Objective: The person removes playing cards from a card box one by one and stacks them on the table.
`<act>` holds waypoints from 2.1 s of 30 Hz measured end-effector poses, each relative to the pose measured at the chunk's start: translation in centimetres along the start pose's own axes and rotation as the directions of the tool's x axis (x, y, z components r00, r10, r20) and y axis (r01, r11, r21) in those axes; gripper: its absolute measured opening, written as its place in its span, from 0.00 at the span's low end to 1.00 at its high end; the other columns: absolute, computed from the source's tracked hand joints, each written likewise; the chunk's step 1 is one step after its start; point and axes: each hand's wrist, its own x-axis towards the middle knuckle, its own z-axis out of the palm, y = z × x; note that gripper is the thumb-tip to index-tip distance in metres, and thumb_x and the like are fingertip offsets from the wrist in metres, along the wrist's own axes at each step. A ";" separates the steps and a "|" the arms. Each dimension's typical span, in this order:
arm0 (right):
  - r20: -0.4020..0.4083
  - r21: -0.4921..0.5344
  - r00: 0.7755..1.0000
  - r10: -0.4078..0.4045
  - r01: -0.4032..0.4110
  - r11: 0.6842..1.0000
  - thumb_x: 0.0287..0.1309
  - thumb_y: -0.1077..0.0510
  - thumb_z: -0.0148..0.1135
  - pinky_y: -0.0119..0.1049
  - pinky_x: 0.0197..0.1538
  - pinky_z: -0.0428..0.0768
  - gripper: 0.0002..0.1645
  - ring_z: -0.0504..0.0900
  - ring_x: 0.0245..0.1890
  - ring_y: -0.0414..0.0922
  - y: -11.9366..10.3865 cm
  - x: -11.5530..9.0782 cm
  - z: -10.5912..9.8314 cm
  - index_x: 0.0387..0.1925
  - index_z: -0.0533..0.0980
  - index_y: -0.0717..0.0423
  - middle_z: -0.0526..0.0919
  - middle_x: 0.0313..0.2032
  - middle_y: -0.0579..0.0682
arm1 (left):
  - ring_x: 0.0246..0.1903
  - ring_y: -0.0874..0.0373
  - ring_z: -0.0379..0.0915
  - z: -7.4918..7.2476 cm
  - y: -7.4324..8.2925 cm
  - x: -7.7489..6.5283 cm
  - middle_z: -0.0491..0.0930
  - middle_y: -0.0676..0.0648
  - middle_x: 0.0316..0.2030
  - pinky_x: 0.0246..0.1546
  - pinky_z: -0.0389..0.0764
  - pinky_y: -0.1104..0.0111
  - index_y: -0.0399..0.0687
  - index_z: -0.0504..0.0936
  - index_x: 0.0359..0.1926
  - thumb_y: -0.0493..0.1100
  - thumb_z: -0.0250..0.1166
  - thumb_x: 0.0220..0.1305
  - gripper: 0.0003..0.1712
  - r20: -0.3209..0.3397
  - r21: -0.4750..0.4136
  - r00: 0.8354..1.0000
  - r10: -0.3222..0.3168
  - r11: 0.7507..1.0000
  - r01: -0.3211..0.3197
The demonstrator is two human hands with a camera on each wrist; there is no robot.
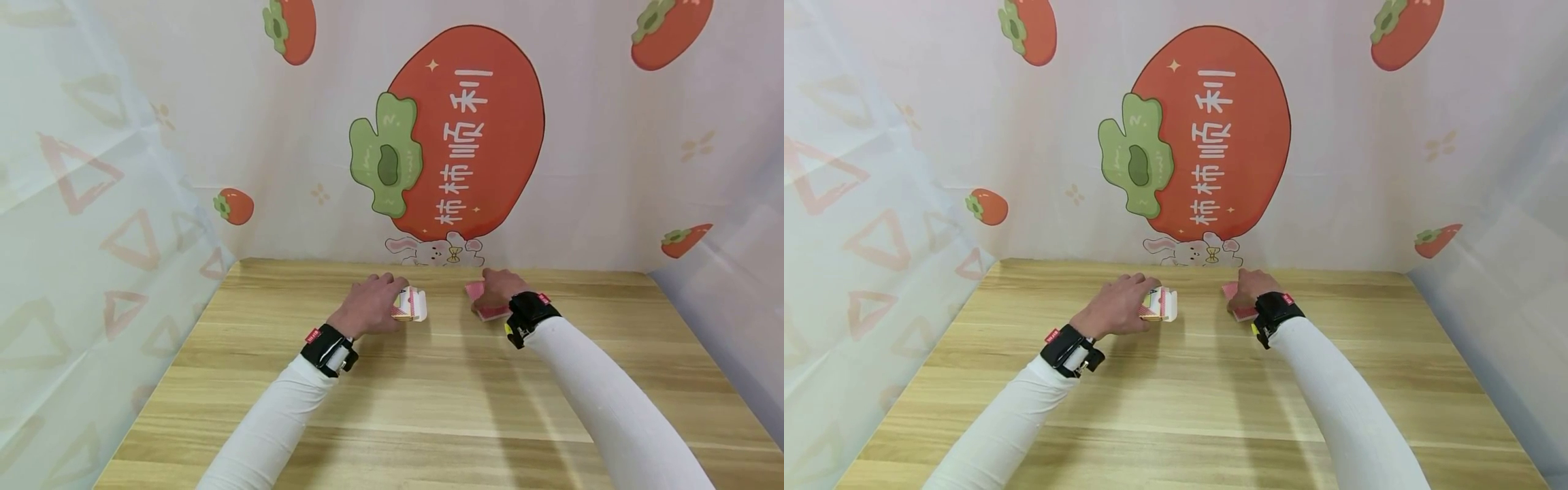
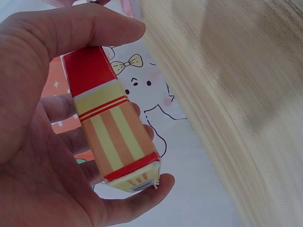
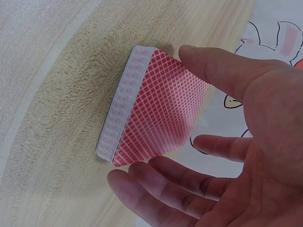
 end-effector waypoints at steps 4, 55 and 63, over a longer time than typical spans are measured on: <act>-0.006 0.000 1.000 0.003 -0.003 1.000 0.55 0.44 0.73 0.57 0.54 0.78 0.51 0.76 0.43 0.57 0.0 -0.1 0.0 0.69 0.62 0.69 0.78 0.48 0.64 | 0.48 0.48 0.73 0.0 0.1 0.0 0.77 0.45 0.52 0.45 0.78 0.49 0.52 0.75 0.63 0.48 0.79 0.49 0.39 0.000 -0.003 1.000 0.002 1.000 -0.002; -0.342 0.273 0.829 -0.443 0.539 0.797 0.65 0.58 0.68 0.34 0.33 0.75 0.05 0.75 0.29 0.42 -8.2 -3.7 1.4 0.36 0.86 0.55 0.82 0.30 0.45 | 0.51 0.46 0.72 -0.5 0.7 0.6 0.75 0.45 0.53 0.46 0.78 0.45 0.52 0.72 0.66 0.50 0.78 0.51 0.42 -0.054 0.041 0.998 -0.021 0.999 0.023; -0.230 0.461 0.907 -0.354 0.422 0.781 0.64 0.55 0.67 0.35 0.30 0.68 0.10 0.72 0.28 0.43 -8.0 -3.5 1.4 0.29 0.86 0.55 0.82 0.27 0.48 | 0.52 0.46 0.72 -0.5 0.9 0.7 0.75 0.45 0.54 0.47 0.78 0.44 0.53 0.72 0.65 0.50 0.78 0.51 0.41 -0.051 0.035 0.999 -0.003 0.999 0.005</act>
